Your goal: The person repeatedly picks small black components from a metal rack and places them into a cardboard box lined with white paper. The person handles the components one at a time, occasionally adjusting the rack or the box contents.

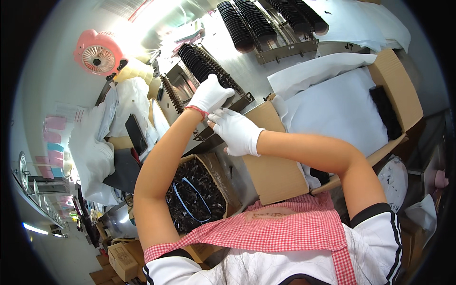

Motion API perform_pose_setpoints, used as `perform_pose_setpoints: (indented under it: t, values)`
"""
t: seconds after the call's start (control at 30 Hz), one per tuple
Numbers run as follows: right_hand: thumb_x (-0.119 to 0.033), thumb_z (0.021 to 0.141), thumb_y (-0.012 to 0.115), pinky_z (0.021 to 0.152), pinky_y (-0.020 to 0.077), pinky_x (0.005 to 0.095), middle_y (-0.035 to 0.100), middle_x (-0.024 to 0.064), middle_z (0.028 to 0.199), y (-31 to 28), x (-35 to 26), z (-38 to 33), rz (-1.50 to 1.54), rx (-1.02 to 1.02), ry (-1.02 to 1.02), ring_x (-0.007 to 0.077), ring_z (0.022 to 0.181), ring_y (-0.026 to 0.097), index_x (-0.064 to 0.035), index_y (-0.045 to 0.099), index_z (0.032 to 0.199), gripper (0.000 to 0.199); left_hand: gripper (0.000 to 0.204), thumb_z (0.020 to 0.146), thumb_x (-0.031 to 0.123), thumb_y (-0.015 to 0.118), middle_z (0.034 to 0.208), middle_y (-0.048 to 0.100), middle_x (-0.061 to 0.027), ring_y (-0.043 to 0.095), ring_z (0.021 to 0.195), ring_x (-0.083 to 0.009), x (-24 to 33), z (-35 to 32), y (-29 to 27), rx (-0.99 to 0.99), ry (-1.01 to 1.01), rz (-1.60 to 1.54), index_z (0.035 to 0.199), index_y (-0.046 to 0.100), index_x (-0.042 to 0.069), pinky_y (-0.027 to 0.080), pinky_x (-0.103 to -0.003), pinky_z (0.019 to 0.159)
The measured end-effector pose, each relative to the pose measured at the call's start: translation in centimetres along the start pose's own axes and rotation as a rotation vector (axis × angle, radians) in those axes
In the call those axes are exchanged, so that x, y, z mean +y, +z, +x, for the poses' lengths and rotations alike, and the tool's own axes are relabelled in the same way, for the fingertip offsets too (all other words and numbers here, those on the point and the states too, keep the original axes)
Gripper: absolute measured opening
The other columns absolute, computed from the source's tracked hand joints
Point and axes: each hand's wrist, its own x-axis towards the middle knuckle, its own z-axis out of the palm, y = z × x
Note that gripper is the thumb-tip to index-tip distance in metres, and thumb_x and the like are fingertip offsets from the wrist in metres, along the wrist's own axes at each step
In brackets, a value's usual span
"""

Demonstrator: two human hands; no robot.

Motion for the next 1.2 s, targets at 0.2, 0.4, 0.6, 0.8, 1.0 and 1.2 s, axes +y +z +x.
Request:
perform_pose_setpoints:
  t: [0.2, 0.4, 0.6, 0.8, 1.0, 1.2]
  values:
    - [-0.030, 0.078, 0.076, 0.116, 0.0326, 0.0385, 0.052, 0.0173, 0.140, -0.4, 0.8, 0.0, 0.139, 0.001, -0.032, 0.0314, 0.133, 0.047, 0.0015, 0.047, 0.143, 0.078, 0.025, 0.080, 0.014, 0.063, 0.091, 0.069, -0.0267, 0.069, 0.087, -0.0422, 0.1, 0.5, 1.2, -0.144, 0.078, -0.003, 0.096, 0.062, -0.005, 0.054, -0.046, 0.081]
    - [-0.019, 0.075, 0.078, 0.100, 0.0460, 0.0416, 0.061, 0.0159, 0.121, -1.1, 2.4, -0.8, 0.428, 0.162, 0.177, 0.0336, 0.113, 0.058, -0.0002, 0.059, 0.122, 0.054, 0.034, 0.087, 0.020, 0.050, 0.089, 0.068, -0.0299, 0.067, 0.087, -0.0458, 0.3, -3.5, -1.1, 0.035, -0.036, 0.391, 0.113, 0.049, -0.001, 0.051, -0.053, 0.081]
    - [-0.034, 0.060, 0.092, 0.115, 0.0340, 0.0402, 0.028, 0.0348, 0.148, -1.4, 0.4, 0.3, 0.635, 0.605, 0.211, 0.0460, 0.139, 0.034, 0.0065, 0.021, 0.150, 0.121, 0.033, 0.088, 0.023, 0.052, 0.092, 0.068, -0.0297, 0.067, 0.090, -0.0455, -0.3, -8.3, -1.7, 0.040, -0.048, 0.107, 0.107, 0.053, -0.005, 0.052, -0.050, 0.084]
    - [-0.017, 0.069, 0.081, 0.103, 0.0465, 0.0406, 0.045, 0.0250, 0.128, -0.4, -0.9, 2.4, 0.775, 0.510, 0.155, 0.0419, 0.122, 0.049, -0.0099, 0.048, 0.133, 0.073, 0.038, 0.090, 0.033, 0.055, 0.107, 0.066, -0.0265, 0.064, 0.095, -0.0424, -2.1, -10.4, -4.7, -0.351, 0.282, 0.110, 0.102, 0.060, -0.002, 0.051, -0.047, 0.086]
    - [-0.009, 0.072, 0.076, 0.090, 0.0537, 0.0409, 0.056, 0.0169, 0.117, 1.0, 1.3, 3.8, 0.595, 0.450, 0.114, 0.0365, 0.101, 0.062, -0.0120, 0.061, 0.115, 0.045, 0.053, 0.082, 0.027, 0.071, 0.107, 0.065, -0.0196, 0.066, 0.097, -0.0284, -6.0, -4.2, -8.6, 0.032, 0.019, -0.081, 0.120, 0.057, -0.007, 0.052, -0.034, 0.084]
    - [-0.013, 0.070, 0.078, 0.085, 0.0542, 0.0427, 0.062, 0.0132, 0.113, 1.8, 2.7, 4.9, 0.537, 0.302, 0.113, 0.0355, 0.099, 0.064, -0.0132, 0.064, 0.110, 0.042, 0.083, 0.073, 0.044, 0.080, 0.113, 0.065, -0.0305, 0.066, 0.107, -0.0378, -6.1, 2.0, -2.9, 0.175, 0.074, 0.097, 0.125, 0.051, -0.013, 0.052, -0.039, 0.093]
